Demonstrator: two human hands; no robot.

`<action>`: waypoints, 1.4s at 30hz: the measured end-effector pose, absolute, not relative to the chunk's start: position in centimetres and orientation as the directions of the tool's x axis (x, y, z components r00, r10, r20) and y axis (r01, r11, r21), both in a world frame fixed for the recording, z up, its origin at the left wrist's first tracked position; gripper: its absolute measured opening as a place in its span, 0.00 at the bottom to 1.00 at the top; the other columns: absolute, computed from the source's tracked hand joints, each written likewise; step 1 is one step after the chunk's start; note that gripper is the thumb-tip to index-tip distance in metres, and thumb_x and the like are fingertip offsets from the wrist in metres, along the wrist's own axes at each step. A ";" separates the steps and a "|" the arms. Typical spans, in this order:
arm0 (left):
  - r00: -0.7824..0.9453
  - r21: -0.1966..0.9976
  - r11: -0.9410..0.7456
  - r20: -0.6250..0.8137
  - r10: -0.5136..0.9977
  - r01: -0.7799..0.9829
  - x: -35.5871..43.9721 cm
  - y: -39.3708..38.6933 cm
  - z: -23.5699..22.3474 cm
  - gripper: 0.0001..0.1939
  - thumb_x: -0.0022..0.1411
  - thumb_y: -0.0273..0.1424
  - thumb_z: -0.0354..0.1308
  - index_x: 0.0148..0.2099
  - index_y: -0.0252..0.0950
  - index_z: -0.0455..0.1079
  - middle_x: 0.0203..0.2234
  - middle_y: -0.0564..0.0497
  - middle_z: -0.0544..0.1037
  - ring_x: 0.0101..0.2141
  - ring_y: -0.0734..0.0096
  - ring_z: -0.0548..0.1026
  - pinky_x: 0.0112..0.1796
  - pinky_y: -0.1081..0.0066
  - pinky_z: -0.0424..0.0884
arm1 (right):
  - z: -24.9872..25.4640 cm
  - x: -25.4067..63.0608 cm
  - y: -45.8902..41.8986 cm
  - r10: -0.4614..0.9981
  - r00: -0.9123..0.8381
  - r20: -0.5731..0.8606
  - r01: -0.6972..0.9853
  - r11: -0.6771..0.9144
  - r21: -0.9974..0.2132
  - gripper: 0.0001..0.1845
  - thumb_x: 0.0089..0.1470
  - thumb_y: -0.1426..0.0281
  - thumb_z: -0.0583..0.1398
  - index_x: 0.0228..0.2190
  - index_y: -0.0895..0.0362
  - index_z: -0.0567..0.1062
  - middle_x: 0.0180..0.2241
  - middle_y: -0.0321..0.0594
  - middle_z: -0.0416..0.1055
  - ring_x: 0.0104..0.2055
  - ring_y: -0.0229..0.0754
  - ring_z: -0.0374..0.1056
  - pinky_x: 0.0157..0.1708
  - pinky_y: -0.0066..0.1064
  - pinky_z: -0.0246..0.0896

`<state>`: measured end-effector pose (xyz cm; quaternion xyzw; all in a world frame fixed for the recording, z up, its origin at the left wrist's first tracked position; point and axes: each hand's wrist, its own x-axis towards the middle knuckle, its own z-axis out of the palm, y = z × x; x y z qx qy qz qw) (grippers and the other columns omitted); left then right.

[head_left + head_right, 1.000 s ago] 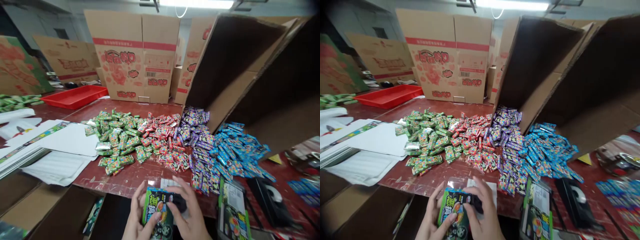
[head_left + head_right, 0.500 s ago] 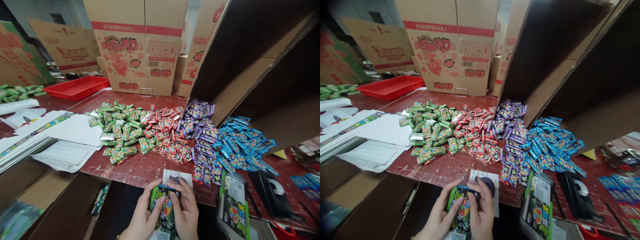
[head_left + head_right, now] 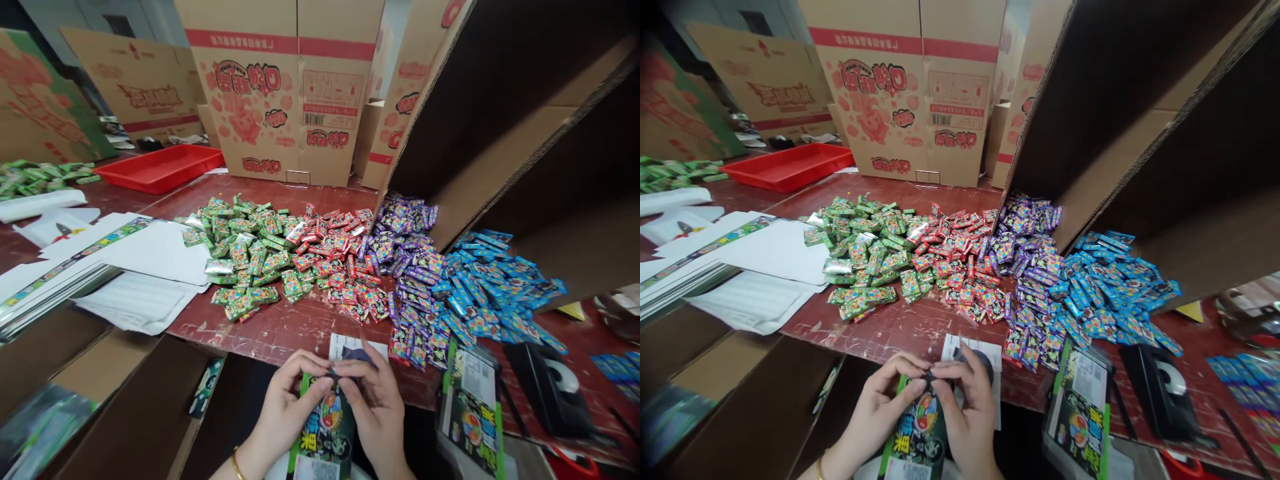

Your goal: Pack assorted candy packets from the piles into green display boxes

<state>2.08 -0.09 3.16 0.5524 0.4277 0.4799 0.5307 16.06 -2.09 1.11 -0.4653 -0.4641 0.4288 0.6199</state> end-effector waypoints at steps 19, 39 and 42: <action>0.198 0.958 0.270 -0.247 0.949 -0.100 2.3 1.3 4.5 0.16 0.57 0.41 0.60 0.29 0.32 0.74 0.23 0.49 0.78 0.24 0.70 0.73 0.27 0.73 0.68 | 3.7 19.1 0.4 0.980 -0.052 -0.190 -0.286 -0.197 -0.938 0.28 0.41 0.65 0.69 0.42 0.56 0.64 0.27 0.38 0.77 0.32 0.43 0.74 0.36 0.34 0.66; 0.362 0.961 0.225 -0.156 0.919 -0.158 4.1 0.4 2.5 0.11 0.54 0.31 0.64 0.36 0.38 0.64 0.31 0.52 0.78 0.31 0.69 0.74 0.36 0.70 0.69 | 4.2 21.9 1.5 0.988 -0.046 0.146 0.127 0.150 -0.980 0.06 0.48 0.66 0.64 0.24 0.55 0.74 0.34 0.41 0.69 0.37 0.44 0.67 0.36 0.32 0.62; 0.320 0.962 0.239 -0.187 0.929 -0.131 4.3 0.5 2.1 0.09 0.58 0.35 0.61 0.36 0.38 0.64 0.25 0.57 0.74 0.25 0.74 0.71 0.31 0.74 0.68 | 5.1 22.1 3.4 0.962 -0.264 0.073 0.137 0.112 -0.984 0.08 0.51 0.67 0.62 0.23 0.56 0.74 0.27 0.37 0.66 0.30 0.40 0.64 0.30 0.30 0.58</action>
